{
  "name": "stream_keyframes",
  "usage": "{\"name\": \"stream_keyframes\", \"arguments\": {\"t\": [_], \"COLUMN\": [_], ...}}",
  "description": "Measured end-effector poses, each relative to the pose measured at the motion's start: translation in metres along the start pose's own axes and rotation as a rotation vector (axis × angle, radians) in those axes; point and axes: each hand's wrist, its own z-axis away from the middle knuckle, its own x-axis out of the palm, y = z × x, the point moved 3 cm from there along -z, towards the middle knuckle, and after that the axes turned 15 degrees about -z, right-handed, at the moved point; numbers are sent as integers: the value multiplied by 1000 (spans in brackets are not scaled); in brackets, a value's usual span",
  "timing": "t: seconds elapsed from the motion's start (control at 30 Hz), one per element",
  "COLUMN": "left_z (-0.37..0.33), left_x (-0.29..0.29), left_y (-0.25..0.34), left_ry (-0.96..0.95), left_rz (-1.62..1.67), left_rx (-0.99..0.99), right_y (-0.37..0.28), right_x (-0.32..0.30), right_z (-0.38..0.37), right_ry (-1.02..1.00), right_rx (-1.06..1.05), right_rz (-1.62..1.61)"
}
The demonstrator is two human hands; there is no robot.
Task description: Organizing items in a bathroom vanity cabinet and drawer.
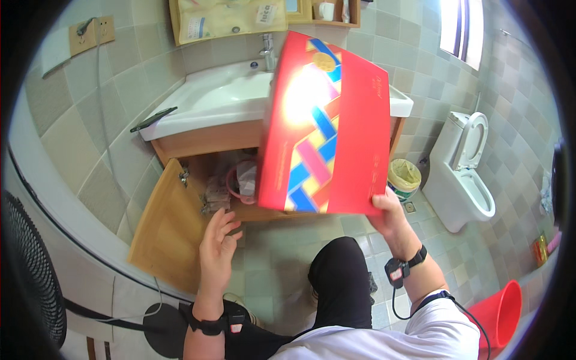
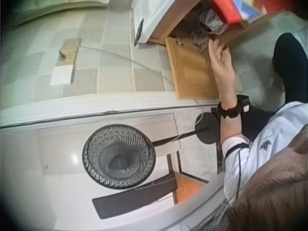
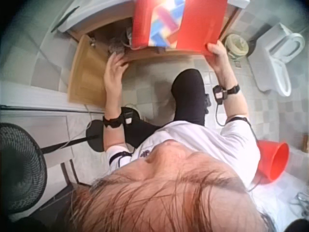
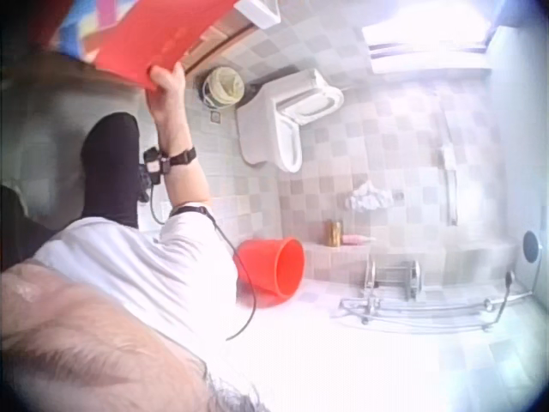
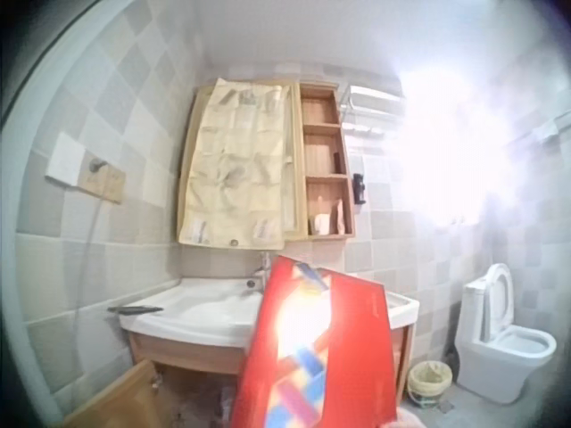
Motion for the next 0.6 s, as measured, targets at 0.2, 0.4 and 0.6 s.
{"name": "stream_keyframes", "arguments": {"t": [0.2,0.4,0.6], "left_z": [36,152,182], "left_x": [-7,-17,-23], "left_y": [22,-81,-108], "left_ry": [-144,24,143], "left_rz": [437,343,423], "left_rx": [-20,-850,-968], "right_y": [63,163,198], "right_x": [20,-10,-21], "right_z": [34,73,76], "right_ry": [-89,-15,83], "right_rx": [347,845,991], "right_rz": [166,138,105]}}
